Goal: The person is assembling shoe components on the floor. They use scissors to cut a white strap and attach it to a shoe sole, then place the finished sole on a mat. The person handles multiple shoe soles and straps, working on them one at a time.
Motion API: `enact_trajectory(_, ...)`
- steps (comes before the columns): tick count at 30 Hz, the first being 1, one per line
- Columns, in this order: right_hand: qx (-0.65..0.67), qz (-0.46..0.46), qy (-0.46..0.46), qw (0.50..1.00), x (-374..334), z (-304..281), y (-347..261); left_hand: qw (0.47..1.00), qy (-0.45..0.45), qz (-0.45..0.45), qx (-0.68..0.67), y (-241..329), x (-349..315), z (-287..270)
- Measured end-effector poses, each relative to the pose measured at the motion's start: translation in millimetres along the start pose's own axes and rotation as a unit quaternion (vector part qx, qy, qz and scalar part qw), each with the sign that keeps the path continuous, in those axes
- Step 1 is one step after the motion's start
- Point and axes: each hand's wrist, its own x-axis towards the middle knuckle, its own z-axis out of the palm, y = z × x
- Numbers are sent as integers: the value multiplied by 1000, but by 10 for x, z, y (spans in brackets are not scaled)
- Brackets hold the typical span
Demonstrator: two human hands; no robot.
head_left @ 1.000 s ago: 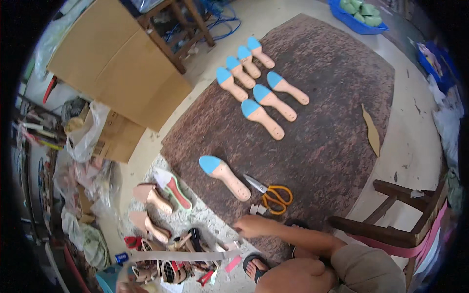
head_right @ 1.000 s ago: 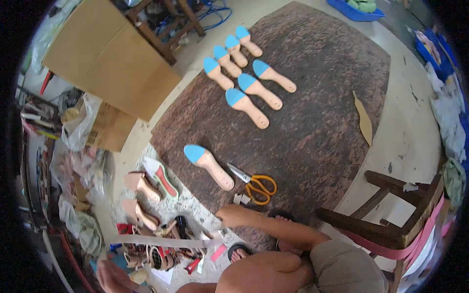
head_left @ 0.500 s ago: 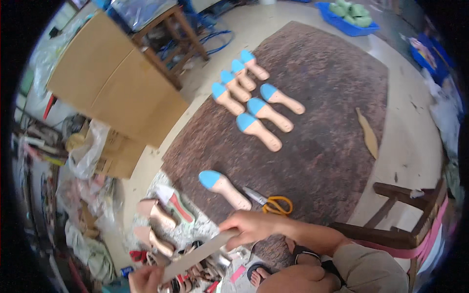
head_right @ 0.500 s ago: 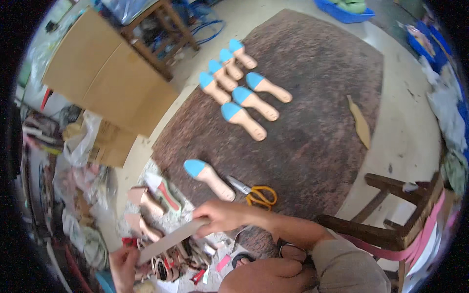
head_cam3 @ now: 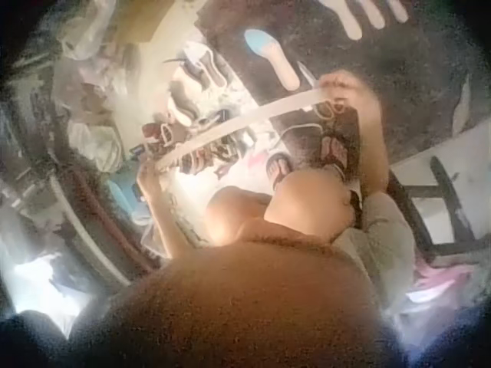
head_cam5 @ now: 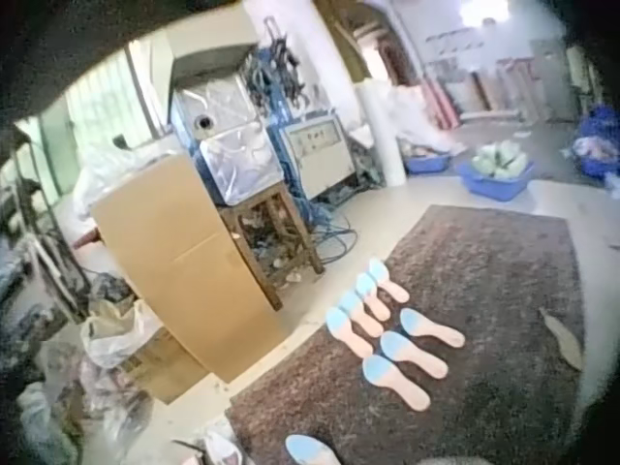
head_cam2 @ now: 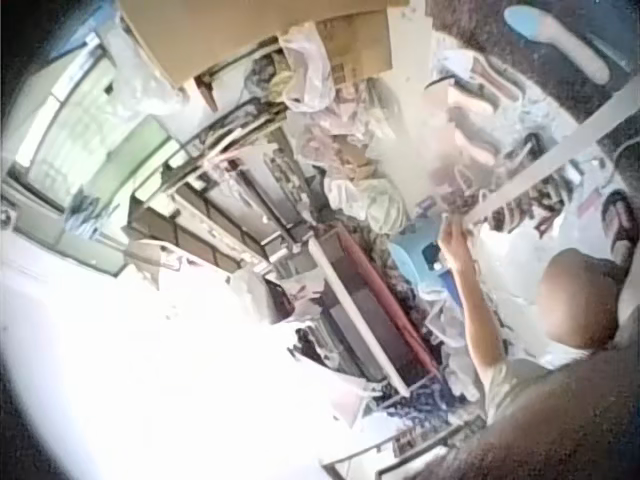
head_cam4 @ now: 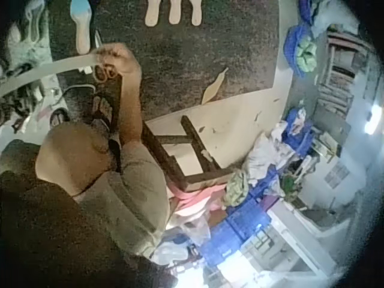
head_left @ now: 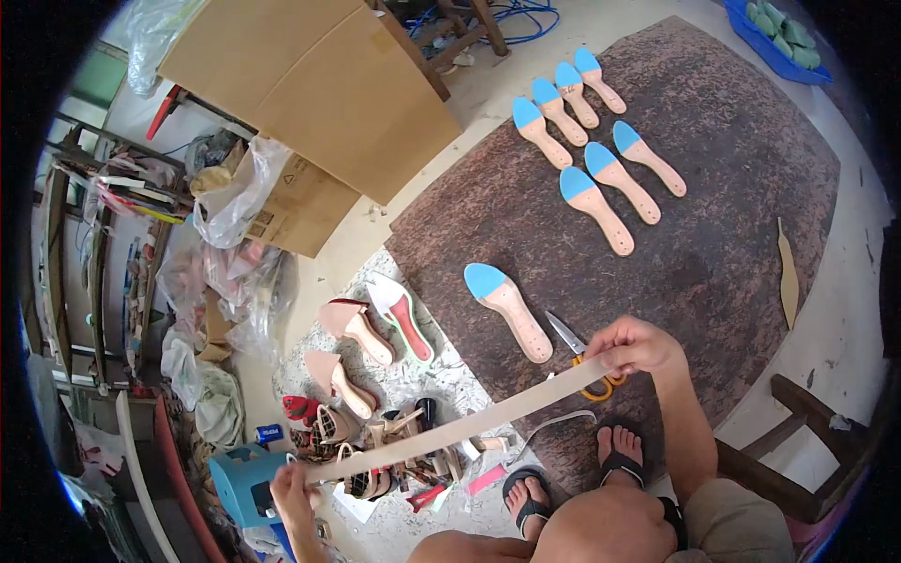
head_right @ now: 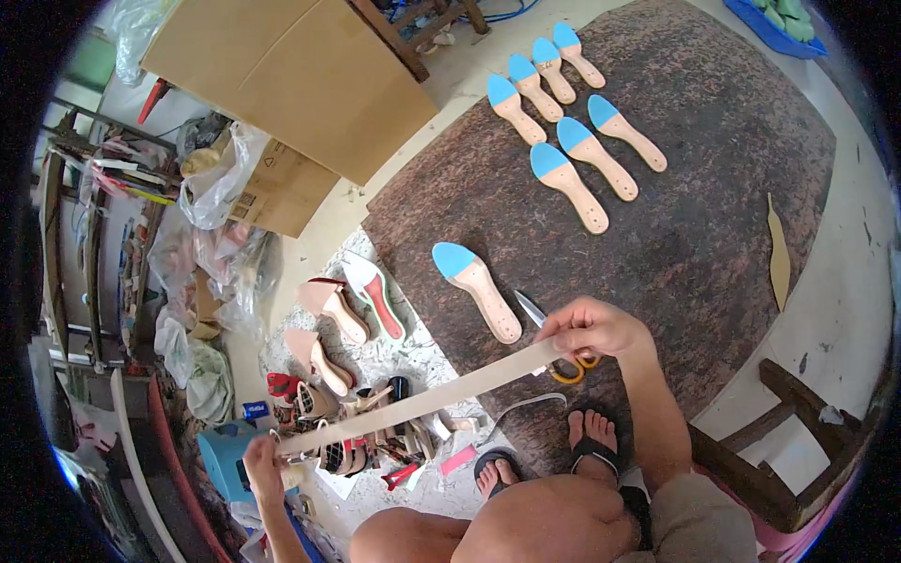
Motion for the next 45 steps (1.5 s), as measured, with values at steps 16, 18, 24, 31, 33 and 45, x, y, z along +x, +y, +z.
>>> enact_trajectory(16,-125,-65,60,988,879,1285,298,922,-360,43,-140,431,-861,2523)
enact_trajectory(18,-57,-100,21,993,847,1296,322,920,-340,38,-193,395,-861,2575)
enact_trajectory(24,-53,-79,-52,994,833,1346,373,896,-354,-36,-266,203,-815,2427)
enact_trajectory(31,33,-77,-163,983,838,1321,327,894,-64,-157,-415,170,-574,1922)
enact_trajectory(33,467,-194,-148,850,765,908,552,903,40,-98,-416,-386,-249,1048)
enact_trajectory(45,-163,-285,831,450,-731,-2529,-206,994,-95,-48,-19,-329,-48,688)
